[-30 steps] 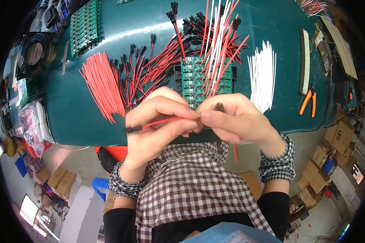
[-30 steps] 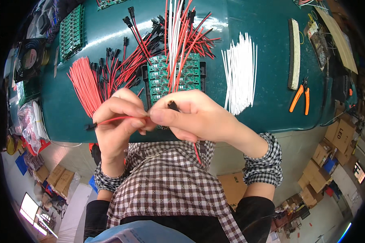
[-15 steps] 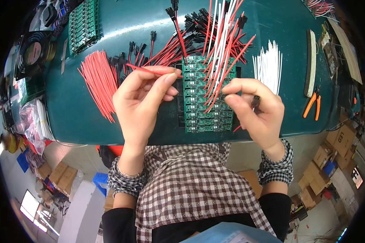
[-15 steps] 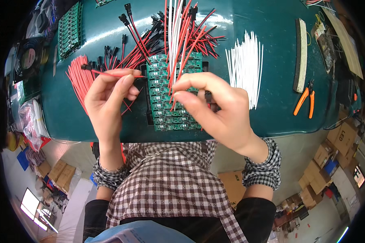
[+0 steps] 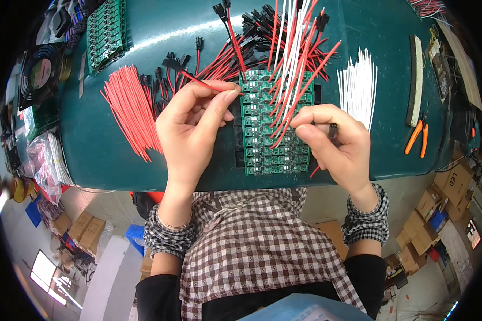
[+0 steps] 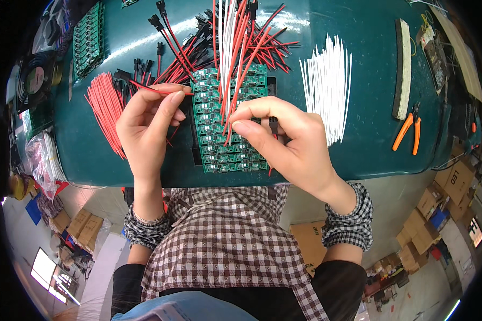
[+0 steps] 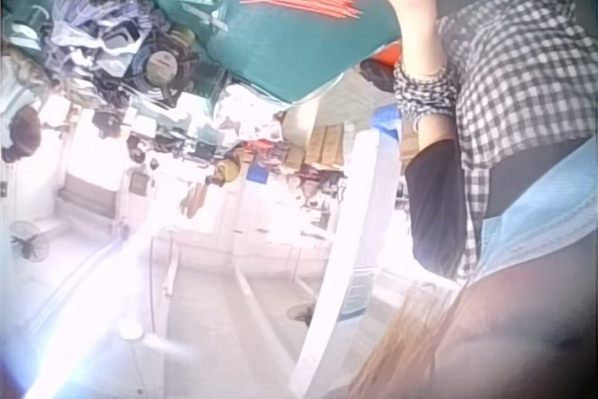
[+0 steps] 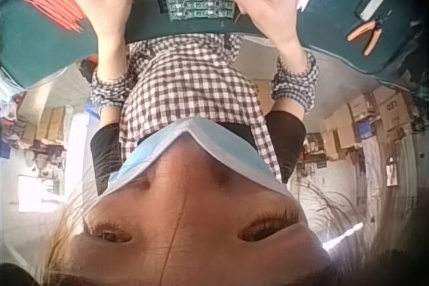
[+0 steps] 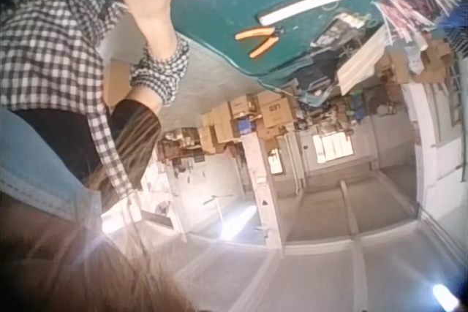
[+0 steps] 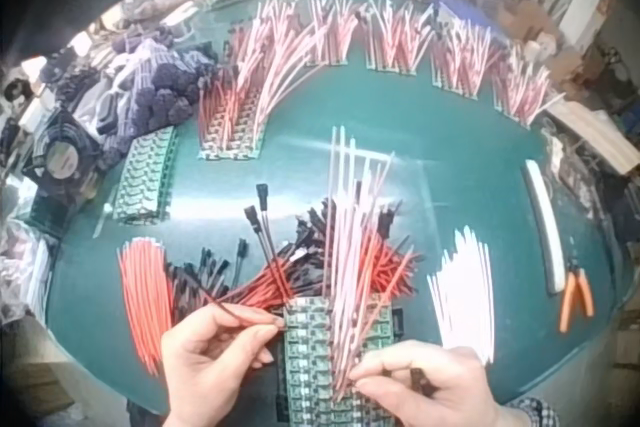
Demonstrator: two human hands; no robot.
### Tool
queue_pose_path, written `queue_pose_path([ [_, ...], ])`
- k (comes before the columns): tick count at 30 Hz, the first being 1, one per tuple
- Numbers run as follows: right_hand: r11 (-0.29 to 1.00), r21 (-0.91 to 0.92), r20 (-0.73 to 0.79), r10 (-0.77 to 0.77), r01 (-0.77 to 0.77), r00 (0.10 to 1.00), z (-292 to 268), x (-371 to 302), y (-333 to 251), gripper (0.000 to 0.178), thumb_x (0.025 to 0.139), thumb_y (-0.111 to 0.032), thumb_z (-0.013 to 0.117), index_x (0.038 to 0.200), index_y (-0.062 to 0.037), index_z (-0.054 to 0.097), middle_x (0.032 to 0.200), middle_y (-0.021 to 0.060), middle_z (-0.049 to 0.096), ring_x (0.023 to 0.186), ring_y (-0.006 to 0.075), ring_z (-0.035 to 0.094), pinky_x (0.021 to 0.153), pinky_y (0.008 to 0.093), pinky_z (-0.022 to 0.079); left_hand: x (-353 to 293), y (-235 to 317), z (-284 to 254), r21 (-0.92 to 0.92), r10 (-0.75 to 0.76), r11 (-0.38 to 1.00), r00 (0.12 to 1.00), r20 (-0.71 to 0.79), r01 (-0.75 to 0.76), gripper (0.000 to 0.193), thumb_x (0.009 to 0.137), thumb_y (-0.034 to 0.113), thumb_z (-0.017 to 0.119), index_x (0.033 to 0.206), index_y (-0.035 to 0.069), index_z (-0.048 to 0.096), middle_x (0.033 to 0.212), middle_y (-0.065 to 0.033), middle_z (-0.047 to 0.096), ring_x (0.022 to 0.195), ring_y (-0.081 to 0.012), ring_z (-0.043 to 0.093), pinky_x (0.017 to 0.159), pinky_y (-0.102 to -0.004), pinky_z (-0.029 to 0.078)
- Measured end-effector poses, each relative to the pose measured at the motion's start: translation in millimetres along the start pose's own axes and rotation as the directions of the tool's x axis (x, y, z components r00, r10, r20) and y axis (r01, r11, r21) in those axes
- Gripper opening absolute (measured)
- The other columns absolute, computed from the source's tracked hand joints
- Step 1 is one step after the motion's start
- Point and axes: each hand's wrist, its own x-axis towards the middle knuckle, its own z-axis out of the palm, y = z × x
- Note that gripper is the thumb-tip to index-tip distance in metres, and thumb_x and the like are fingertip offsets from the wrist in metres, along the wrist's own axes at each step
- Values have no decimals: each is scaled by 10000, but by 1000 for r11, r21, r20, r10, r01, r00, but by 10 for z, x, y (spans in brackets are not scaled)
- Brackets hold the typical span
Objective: Assembling circuit boards by inserting wires into connectors.
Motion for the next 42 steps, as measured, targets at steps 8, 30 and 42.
queue_pose_path([
  [8,996,37,18,85,-86,996,-7,-19,22,133,910,-108,652,993,-5,669,802,-14,676,491,-26,477,416,162,319,56,95,48,210,109,971,993,50,-117,57,843,-31,673,869,-38,623,903,-72,691,670,-67,609,590,-194,494],
  [30,999,42,3,28,-28,1000,-8,-26,28,111,945,-34,564,1015,31,622,699,-22,578,470,-18,415,415,159,278,155,227,108,538,291,767,937,195,-350,121,769,17,740,805,7,625,726,-43,538,576,-122,475,511,-254,390],
  [42,883,441,-245,-57,163,968,-161,15,43,217,988,-149,520,1147,-4,499,686,35,562,576,63,519,497,192,414,-282,477,188,568,319,741,932,173,-359,170,767,-18,746,894,3,634,789,-48,606,609,-97,528,520,-219,404],
])
